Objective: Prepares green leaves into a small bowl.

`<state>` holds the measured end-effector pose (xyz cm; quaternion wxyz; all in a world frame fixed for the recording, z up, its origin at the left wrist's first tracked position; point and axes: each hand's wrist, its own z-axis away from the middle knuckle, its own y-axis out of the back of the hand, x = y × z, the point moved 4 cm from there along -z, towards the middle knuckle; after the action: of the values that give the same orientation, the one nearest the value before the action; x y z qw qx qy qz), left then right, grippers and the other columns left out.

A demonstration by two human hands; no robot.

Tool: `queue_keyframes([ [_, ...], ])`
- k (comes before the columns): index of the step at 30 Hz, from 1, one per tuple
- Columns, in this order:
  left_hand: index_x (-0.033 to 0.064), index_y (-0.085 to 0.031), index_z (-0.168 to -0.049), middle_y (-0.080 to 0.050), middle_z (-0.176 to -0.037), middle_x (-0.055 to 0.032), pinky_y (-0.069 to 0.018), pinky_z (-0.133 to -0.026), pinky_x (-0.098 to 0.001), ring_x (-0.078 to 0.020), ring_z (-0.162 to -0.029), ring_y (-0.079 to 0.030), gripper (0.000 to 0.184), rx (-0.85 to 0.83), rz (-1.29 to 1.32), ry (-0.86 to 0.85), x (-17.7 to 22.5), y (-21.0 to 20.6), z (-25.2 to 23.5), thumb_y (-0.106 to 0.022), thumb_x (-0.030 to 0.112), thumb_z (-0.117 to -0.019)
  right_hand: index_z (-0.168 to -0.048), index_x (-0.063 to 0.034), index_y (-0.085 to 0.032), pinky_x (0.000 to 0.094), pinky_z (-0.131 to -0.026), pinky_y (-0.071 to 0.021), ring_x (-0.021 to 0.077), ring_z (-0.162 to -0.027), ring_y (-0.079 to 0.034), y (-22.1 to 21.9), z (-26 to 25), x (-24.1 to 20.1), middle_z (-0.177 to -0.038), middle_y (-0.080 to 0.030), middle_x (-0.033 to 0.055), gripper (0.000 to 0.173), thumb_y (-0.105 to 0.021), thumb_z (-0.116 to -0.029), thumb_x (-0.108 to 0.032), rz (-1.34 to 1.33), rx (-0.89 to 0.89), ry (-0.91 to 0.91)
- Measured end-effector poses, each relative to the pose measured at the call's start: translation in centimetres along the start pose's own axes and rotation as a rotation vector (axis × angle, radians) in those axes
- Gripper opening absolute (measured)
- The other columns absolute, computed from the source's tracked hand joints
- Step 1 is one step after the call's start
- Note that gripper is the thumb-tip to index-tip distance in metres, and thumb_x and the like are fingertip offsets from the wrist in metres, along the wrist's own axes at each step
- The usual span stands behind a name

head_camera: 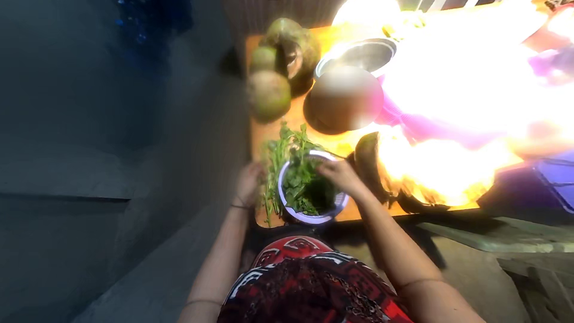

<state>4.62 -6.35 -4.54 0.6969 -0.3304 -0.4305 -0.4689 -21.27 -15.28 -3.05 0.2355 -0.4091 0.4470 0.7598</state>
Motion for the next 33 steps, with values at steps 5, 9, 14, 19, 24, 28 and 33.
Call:
queue_keyframes([
  [5, 0.0082, -0.026, -0.162, -0.036, -0.161, -0.0197, -0.0368, -0.115, -0.0543, -0.035, -0.144, -0.042, 0.058, -0.097, -0.353, 0.16, -5.8, 0.2, -2.9, -0.042, 0.032, -0.1113, -0.114, -0.0007, -0.074, 0.0628, -0.104, -0.0469, 0.0421, -0.119, -0.062, -2.7, -1.5, 0.5, -0.121, -0.068, 0.0236, 0.045, -0.06, -0.1041, -0.042, 0.301, 0.025, 0.014],
  [9, 0.0097, -0.037, -0.158, -0.046, -0.154, -0.0218, -0.0412, -0.108, -0.0586, -0.0382, -0.136, -0.048, 0.059, -0.023, -0.348, 0.227, -9.2, -1.1, -1.7, -0.039, 0.046, -0.1103, -0.104, -0.0003, -0.073, 0.0624, -0.087, -0.0515, 0.0377, -0.092, -0.069, -2.6, -3.3, -0.5, -0.094, -0.071, 0.0203, 0.061, -0.043, -0.1082, -0.053, 0.114, 0.063, -0.221],
  [14, 0.0165, -0.038, -0.158, -0.043, -0.159, -0.0129, -0.0376, -0.113, -0.0571, -0.0303, -0.142, -0.044, 0.07, -0.006, -0.208, 0.204, -10.5, -1.8, -1.4, -0.027, 0.062, -0.1068, -0.114, -0.0013, -0.066, 0.0278, -0.055, -0.0541, 0.0117, -0.056, -0.06, -6.0, -5.1, 1.8, -0.073, -0.064, 0.0053, 0.031, -0.055, -0.108, -0.03, -0.528, -0.052, -0.43],
  [19, 0.0168, -0.033, -0.16, -0.038, -0.162, -0.0116, -0.0338, -0.117, -0.0548, -0.0291, -0.146, -0.04, 0.068, -0.02, -0.197, 0.224, -9.6, -0.8, -1.0, -0.025, 0.059, -0.1082, -0.113, -0.0025, -0.064, 0.0255, -0.053, -0.0541, 0.0103, -0.058, -0.062, -4.1, -3.7, 2.3, -0.071, -0.064, 0.002, 0.023, -0.05, -0.1092, -0.02, -0.764, 0.037, -0.374],
  [24, -0.0005, -0.045, -0.151, -0.042, -0.154, -0.028, -0.0317, -0.118, -0.0575, -0.0417, -0.144, -0.04, 0.052, 0.111, -0.444, 0.042, -8.5, -1.1, -2.6, -0.042, 0.033, -0.1107, -0.114, -0.0007, -0.065, 0.0322, -0.07, -0.0593, 0.0133, -0.077, -0.066, -3.1, -0.7, 1.2, -0.095, -0.068, 0.0062, 0.018, -0.053, -0.1073, -0.012, -0.656, 0.008, -0.278],
  [28, 0.002, -0.061, -0.135, -0.057, -0.141, -0.0204, -0.0473, -0.105, -0.0496, -0.0317, -0.127, -0.057, 0.036, -0.055, -0.465, -0.205, -3.9, -4.0, -0.3, -0.054, 0.024, -0.1069, -0.099, 0.0002, -0.071, 0.0304, -0.069, -0.0546, 0.0096, -0.072, -0.061, -4.4, 1.0, 0.7, -0.085, -0.068, 0.0051, 0.009, -0.065, -0.0988, -0.005, -0.441, -0.02, -0.162],
  [33, -0.0052, -0.067, -0.118, -0.07, -0.11, -0.0138, -0.0554, -0.091, -0.0332, -0.0133, -0.098, -0.067, 0.022, -0.204, -0.187, -0.214, -1.8, -7.2, 0.4, -0.064, 0.005, -0.0979, -0.108, 0.0036, -0.07, 0.0332, -0.074, -0.0605, 0.0133, -0.077, -0.069, -4.8, 1.5, -0.8, -0.091, -0.072, 0.01, 0.018, -0.073, -0.0905, 0.002, -0.376, 0.026, -0.054],
])
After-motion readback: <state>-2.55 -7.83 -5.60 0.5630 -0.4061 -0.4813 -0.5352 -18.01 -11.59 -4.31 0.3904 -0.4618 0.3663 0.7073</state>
